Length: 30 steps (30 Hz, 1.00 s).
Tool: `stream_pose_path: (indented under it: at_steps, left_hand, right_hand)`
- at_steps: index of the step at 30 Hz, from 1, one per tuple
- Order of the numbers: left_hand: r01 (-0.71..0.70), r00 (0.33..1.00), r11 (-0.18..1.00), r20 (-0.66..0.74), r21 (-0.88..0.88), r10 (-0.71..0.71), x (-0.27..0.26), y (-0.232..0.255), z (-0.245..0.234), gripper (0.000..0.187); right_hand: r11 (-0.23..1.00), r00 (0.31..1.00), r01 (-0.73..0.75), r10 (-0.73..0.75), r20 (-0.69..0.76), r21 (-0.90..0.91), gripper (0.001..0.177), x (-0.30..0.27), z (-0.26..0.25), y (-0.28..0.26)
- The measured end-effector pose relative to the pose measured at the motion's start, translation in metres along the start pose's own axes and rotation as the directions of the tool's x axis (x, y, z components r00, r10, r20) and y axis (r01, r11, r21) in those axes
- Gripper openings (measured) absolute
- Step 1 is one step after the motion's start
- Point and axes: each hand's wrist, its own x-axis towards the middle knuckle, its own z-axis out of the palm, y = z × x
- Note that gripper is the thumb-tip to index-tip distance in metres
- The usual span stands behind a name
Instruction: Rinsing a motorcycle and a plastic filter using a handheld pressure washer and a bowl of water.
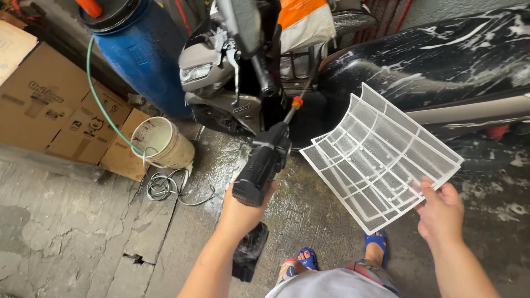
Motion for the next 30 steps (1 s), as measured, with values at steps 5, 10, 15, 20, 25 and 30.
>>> stream_pose_path:
  at_steps: [5,10,15,20,25,30]
  left_hand:
    - [0.183,0.983,0.981,0.021,0.070,-0.185,0.002,0.044,0.040,0.027]
    - [0.308,0.947,0.951,0.100,0.002,-0.307,0.003,0.057,0.073,0.032]
    - [0.243,0.970,0.967,-0.001,0.073,-0.243,0.000,0.066,0.119,0.039]
    - [0.354,0.932,0.920,-0.019,-0.168,-0.362,-0.010,0.109,0.149,0.038]
    - [0.219,0.972,0.955,-0.037,-0.201,-0.231,-0.022,0.112,0.179,0.034]
    - [0.290,0.956,0.955,-0.035,-0.064,-0.292,-0.030,0.121,0.210,0.033]
  right_hand:
    - [0.980,0.990,0.142,-0.139,-0.033,0.141,0.017,0.066,-0.047,0.008]
    - [0.965,0.962,0.257,-0.251,-0.102,0.044,0.014,0.146,-0.124,-0.025]
    - [0.906,0.906,0.420,-0.422,-0.041,-0.054,0.014,0.265,-0.234,-0.035]
    - [0.859,0.985,0.166,-0.162,0.051,-0.484,0.061,0.362,-0.341,-0.031]
    - [0.817,0.955,0.296,-0.259,0.144,-0.495,0.062,0.425,-0.368,-0.020]
    - [0.762,0.902,0.432,-0.371,0.221,-0.483,0.066,0.438,-0.363,-0.028]
